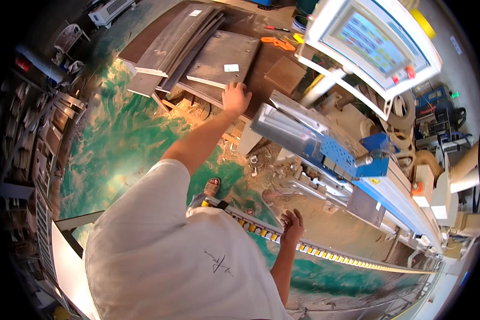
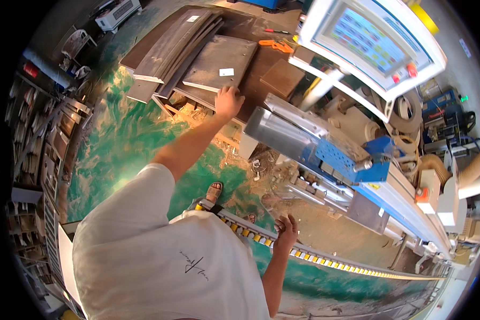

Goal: The person processes wooden panels by feeding them into an edge-banding machine and then stacking the panels on a nearby table.

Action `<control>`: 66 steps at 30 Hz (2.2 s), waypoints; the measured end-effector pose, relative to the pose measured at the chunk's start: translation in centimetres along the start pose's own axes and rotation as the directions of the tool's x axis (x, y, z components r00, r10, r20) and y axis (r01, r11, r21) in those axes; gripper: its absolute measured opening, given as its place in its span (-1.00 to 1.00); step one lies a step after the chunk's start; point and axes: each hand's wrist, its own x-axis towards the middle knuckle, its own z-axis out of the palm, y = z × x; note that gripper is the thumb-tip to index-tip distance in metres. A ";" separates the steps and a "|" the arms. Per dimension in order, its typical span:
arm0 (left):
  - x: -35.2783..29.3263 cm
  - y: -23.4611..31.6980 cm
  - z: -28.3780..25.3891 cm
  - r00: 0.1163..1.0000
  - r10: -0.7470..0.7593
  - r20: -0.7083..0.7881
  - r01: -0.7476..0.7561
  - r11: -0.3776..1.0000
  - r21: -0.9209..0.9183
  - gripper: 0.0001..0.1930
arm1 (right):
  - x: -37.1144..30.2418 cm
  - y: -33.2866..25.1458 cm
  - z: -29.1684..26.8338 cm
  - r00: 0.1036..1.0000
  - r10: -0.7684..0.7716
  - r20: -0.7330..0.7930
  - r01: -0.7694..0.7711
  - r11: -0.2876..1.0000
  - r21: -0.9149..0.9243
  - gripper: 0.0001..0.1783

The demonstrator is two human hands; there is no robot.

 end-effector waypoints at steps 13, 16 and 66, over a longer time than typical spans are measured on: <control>4.3 -7.2 -5.6 0.936 0.180 0.302 -0.274 0.911 0.307 -0.29 | 2.9 1.9 23.7 0.916 0.174 0.362 -0.009 0.911 -0.413 -0.62; -0.1 -9.6 -8.6 0.939 0.215 0.267 -0.282 0.928 0.245 -0.36 | 6.3 2.0 30.2 0.867 0.272 0.417 -0.082 0.904 -0.419 -0.52; -17.8 5.9 6.0 0.629 -0.274 0.728 0.673 0.659 -0.334 -0.57 | 8.0 -5.2 2.7 0.986 -0.154 -0.062 0.163 0.974 0.161 0.18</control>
